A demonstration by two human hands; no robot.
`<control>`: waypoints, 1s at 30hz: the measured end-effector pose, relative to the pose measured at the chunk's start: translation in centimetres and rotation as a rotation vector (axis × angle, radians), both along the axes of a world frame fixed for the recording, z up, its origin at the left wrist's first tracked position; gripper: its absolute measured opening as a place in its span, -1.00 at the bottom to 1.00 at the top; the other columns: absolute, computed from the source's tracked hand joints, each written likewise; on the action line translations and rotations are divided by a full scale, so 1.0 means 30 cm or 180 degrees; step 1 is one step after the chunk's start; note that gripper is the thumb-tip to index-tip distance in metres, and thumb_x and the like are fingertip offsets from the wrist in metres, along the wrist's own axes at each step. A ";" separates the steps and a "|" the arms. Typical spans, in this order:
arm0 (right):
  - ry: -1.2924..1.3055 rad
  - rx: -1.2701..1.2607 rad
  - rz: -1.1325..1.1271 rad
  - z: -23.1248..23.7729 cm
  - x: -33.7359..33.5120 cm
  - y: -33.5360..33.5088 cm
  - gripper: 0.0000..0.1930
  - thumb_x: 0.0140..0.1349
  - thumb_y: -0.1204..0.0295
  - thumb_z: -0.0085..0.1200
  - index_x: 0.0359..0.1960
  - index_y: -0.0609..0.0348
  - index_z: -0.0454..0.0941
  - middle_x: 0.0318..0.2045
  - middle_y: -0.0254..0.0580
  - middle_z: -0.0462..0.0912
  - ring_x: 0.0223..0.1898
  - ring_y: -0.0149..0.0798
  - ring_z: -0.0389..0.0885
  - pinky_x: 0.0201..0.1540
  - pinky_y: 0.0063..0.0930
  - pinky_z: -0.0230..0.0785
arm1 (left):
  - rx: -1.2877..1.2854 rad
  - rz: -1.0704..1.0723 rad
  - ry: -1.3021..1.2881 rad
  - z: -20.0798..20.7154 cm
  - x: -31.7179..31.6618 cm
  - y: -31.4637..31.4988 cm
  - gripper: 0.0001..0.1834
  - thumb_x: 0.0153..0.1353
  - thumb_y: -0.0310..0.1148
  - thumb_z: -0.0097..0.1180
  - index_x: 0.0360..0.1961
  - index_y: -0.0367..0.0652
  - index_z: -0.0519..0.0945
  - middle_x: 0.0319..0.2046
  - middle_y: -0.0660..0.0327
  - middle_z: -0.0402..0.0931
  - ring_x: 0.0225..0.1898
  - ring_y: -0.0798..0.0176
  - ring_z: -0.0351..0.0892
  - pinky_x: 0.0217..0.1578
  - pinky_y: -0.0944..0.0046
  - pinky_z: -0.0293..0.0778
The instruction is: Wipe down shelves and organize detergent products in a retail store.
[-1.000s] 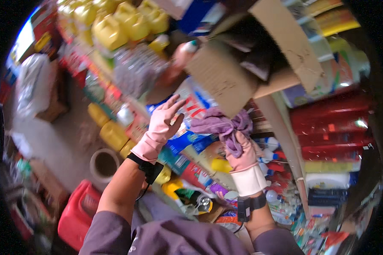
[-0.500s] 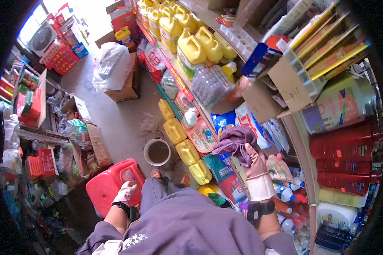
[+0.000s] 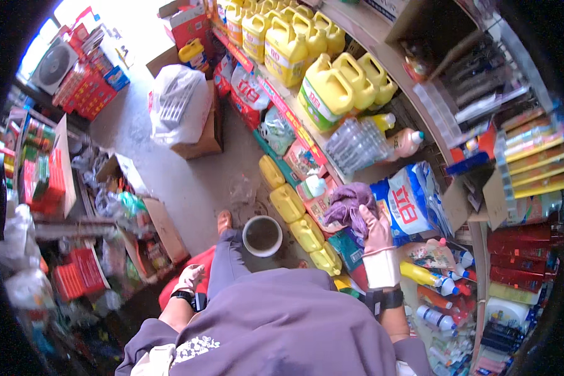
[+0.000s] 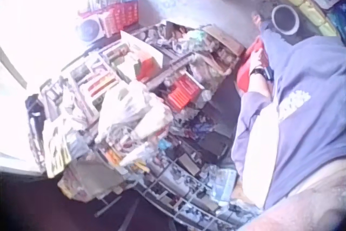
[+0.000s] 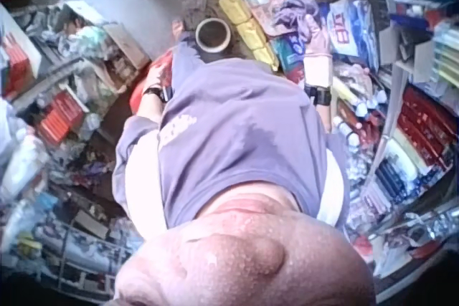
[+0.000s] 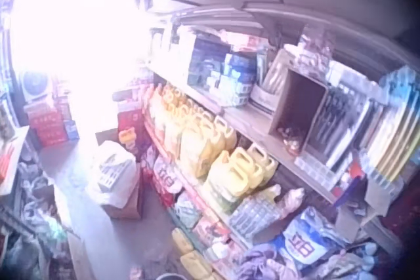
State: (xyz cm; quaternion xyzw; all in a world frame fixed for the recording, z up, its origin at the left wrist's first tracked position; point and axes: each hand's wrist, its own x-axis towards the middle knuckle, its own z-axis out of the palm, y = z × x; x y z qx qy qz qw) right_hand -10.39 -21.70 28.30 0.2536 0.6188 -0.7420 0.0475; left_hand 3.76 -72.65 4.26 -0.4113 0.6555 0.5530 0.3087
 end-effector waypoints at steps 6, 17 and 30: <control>0.0018 0.0032 0.0061 0.053 -0.172 -0.349 -0.51 0.25 0.35 0.14 0.17 0.29 0.37 -0.03 -0.17 0.58 -0.06 -0.32 0.57 0.02 -0.45 0.43 | -0.0213 -0.0099 0.0549 0.005 -0.471 -0.430 -0.56 0.19 -0.14 0.17 -0.01 -0.22 0.54 -0.28 0.21 0.58 -0.28 0.27 0.54 -0.30 0.27 0.44; 0.0326 0.0044 0.0010 0.185 -0.263 -0.625 -0.54 0.25 0.37 0.14 0.14 0.34 0.39 0.00 -0.16 0.56 -0.03 -0.36 0.55 0.07 -0.48 0.39 | -0.0219 0.0097 0.0523 -0.044 -0.844 -0.549 -0.67 0.13 -0.21 0.14 -0.20 -0.23 0.51 -0.58 0.16 0.51 -0.63 0.32 0.38 -0.62 0.27 0.30; 0.0183 0.0389 -0.1344 0.101 -0.175 -0.527 -0.59 0.22 0.35 0.19 0.05 0.33 0.47 -0.06 -0.17 0.61 -0.07 -0.33 0.58 0.06 -0.48 0.38 | -0.1097 -0.2037 0.0924 0.248 -1.259 -0.321 -0.57 0.15 -0.14 0.12 -0.11 -0.27 0.60 -0.22 -0.02 0.63 -0.12 0.04 0.60 -0.03 0.15 0.44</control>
